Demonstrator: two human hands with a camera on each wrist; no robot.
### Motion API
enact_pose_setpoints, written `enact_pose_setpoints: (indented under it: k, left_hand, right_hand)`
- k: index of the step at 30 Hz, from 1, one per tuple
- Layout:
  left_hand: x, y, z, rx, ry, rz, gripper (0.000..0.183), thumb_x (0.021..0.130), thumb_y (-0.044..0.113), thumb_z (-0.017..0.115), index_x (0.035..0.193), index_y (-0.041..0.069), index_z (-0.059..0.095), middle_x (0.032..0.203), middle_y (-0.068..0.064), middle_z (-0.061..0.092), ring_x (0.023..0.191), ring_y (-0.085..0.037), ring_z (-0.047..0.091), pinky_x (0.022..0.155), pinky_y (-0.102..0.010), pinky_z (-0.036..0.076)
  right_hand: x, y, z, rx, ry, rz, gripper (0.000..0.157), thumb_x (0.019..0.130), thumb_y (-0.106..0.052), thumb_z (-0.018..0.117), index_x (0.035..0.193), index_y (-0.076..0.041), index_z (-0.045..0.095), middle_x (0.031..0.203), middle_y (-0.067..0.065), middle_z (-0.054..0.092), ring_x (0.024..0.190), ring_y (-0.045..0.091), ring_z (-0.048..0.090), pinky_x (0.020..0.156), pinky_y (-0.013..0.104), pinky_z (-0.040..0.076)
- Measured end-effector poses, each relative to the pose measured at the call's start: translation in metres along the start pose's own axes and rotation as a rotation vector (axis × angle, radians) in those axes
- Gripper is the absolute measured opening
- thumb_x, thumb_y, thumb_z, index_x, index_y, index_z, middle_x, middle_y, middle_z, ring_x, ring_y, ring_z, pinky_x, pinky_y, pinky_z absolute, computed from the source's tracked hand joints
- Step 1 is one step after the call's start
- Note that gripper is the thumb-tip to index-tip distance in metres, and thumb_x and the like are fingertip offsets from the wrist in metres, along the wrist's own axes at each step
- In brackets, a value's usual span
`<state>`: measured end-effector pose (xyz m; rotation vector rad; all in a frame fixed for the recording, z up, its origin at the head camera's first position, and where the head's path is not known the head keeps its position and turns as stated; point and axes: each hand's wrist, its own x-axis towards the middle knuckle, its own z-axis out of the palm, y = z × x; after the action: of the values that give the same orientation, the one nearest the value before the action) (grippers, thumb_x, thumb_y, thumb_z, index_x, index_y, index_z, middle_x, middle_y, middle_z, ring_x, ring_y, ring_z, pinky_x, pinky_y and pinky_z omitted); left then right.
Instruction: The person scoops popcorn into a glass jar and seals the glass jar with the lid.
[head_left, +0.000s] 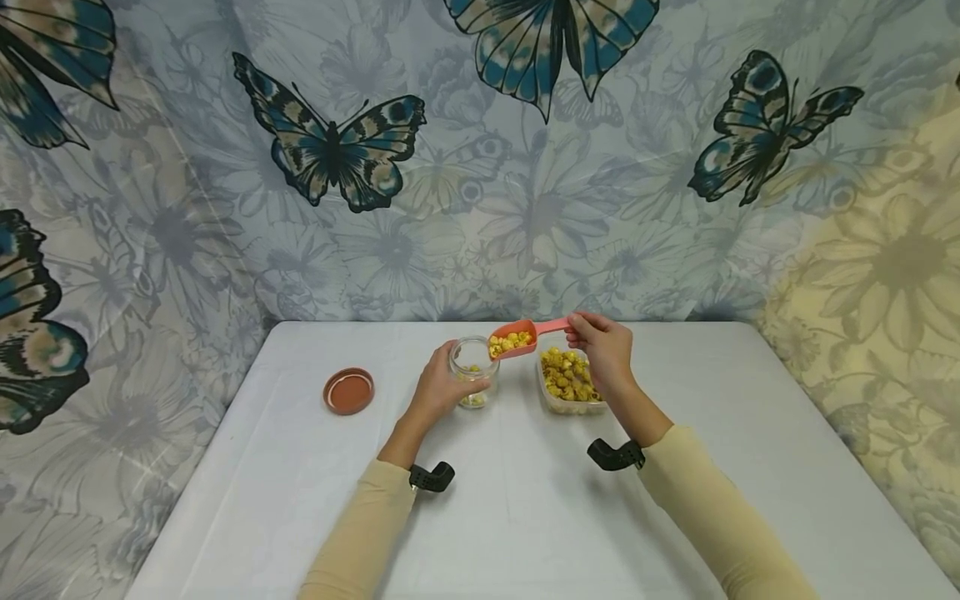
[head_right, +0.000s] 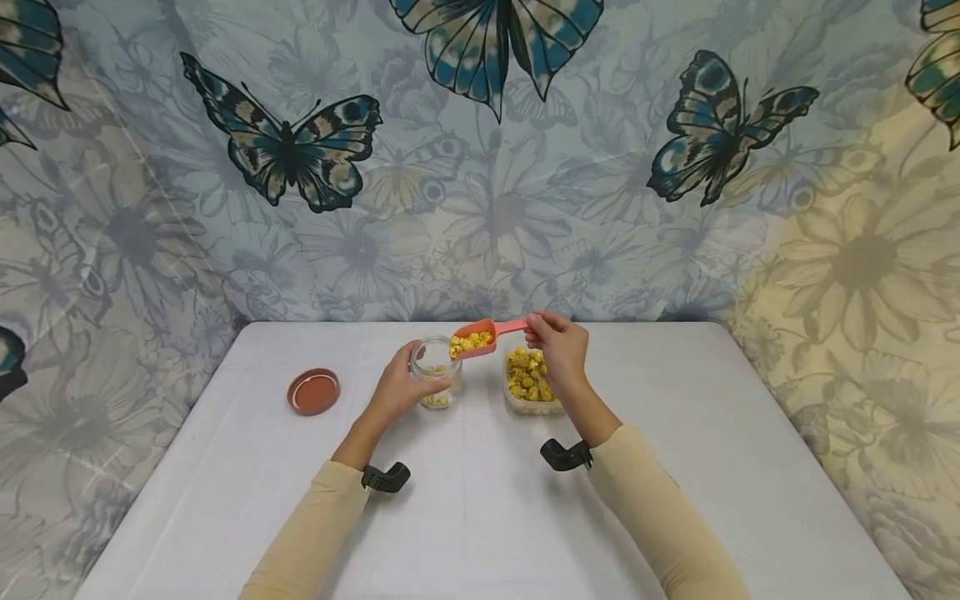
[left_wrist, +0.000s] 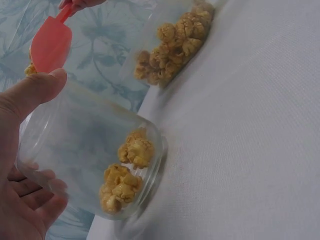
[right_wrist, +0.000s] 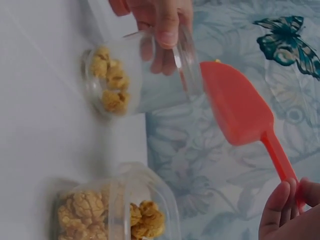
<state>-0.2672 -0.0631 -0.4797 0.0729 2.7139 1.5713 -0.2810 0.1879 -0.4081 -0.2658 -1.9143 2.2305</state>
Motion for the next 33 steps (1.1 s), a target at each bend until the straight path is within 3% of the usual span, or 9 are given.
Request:
enact_pose_setpoints:
  k: [10,25,33]
  left_hand:
    - [0.001,0.002,-0.002,0.021,-0.012,-0.025,0.099,0.071,0.042,0.085,0.148,0.009,0.034,0.146,-0.016,0.044,0.136,-0.033,0.043,0.112,-0.053,0.036]
    - [-0.001,-0.002,-0.003,-0.009,-0.014,-0.007,0.095,0.07,0.04,0.086,0.145,0.007,0.038,0.139,-0.015,0.05,0.129,-0.032,0.048,0.109,-0.053,0.039]
    - [0.001,-0.002,-0.003,-0.02,-0.007,0.019,0.095,0.069,0.038,0.087,0.144,0.007,0.039,0.138,-0.015,0.051,0.129,-0.033,0.049,0.109,-0.053,0.039]
  right_hand:
    - [-0.001,-0.016,0.014,-0.085,-0.088,-0.138,0.035,0.092,-0.015,0.067,0.116,0.01,0.063,0.075,-0.009,0.07,0.062,0.005,0.064,0.061,0.018,0.056]
    - [-0.004,-0.025,0.028,-0.144,-0.182,-0.31,0.032,0.091,-0.01,0.068,0.113,0.012,0.065,0.071,-0.013,0.069,0.057,0.005,0.062,0.058,0.018,0.055]
    - [-0.002,-0.024,0.025,-0.143,-0.197,-0.319,0.034,0.091,-0.011,0.068,0.115,0.013,0.064,0.072,-0.013,0.069,0.058,0.004,0.062,0.058,0.016,0.055]
